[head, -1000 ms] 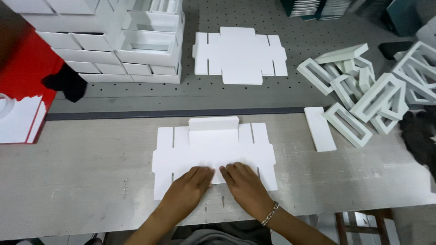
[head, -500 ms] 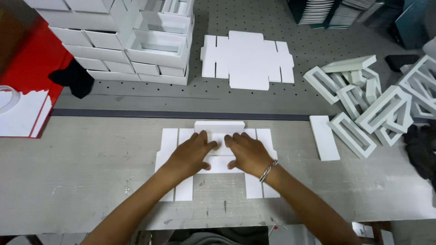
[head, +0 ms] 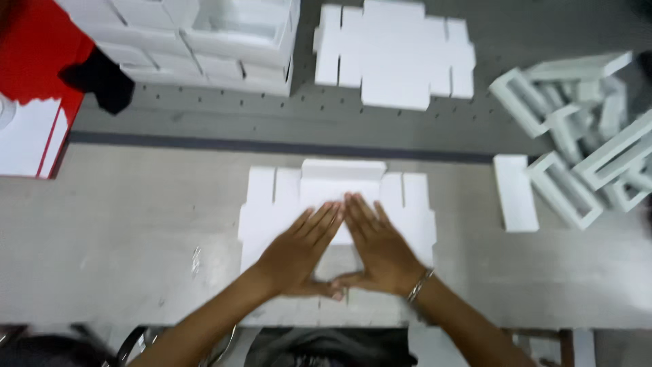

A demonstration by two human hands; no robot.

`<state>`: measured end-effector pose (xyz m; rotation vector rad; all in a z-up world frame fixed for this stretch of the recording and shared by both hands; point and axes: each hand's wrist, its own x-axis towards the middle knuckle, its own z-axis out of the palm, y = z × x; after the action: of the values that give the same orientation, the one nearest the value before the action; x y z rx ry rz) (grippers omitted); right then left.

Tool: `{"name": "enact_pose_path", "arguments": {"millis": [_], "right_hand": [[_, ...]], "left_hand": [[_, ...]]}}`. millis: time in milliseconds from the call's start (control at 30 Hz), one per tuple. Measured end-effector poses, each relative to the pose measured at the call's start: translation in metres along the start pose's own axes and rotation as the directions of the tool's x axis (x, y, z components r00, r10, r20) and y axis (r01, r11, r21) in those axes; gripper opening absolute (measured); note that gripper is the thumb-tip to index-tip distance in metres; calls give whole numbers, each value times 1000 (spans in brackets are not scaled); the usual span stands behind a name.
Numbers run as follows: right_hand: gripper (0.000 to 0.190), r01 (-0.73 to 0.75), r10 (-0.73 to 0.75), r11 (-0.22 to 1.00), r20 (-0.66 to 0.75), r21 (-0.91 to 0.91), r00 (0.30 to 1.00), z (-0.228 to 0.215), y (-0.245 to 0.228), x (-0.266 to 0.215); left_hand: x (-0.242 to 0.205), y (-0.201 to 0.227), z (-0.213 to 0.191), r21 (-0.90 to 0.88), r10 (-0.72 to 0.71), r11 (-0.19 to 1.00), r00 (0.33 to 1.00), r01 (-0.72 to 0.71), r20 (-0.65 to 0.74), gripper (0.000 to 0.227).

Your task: The person folds flat white cardboard pieces into small rectangular boxes by hand. They fold the side flaps, tuck the tabs into slots, and then place a separate white lid onto each assembled box.

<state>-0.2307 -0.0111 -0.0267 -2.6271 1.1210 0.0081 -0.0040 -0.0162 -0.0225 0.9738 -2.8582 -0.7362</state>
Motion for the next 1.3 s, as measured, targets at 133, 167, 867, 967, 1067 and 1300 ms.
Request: {"name": "enact_pose_path", "arguments": {"millis": [133, 167, 867, 967, 1067, 1300], "right_hand": [[141, -56, 55, 998, 59, 30, 997, -6, 1, 2], [140, -23, 14, 993, 80, 116, 997, -5, 5, 0], [78, -192, 465, 865, -596, 464, 655, -2, 48, -79], [115, -108, 101, 994, -433, 7, 896, -2, 0, -97], [118, 24, -37, 995, -139, -96, 990, 22, -36, -115], [65, 19, -48, 986, -174, -167, 984, 33, -45, -113]], "left_hand": [[10, 7, -26, 7, -37, 999, 995, 36, 97, 141], [9, 6, -23, -61, -15, 998, 997, 20, 76, 142], [-17, 11, -13, 414, 226, 908, 909, -66, -350, 29], [-25, -5, -9, 485, 123, 874, 963, 10, -241, 22], [-41, 17, 8, 504, 120, 860, 991, -74, -58, 70], [-49, 58, 25, 194, 51, 979, 997, -63, 62, 102]]}}
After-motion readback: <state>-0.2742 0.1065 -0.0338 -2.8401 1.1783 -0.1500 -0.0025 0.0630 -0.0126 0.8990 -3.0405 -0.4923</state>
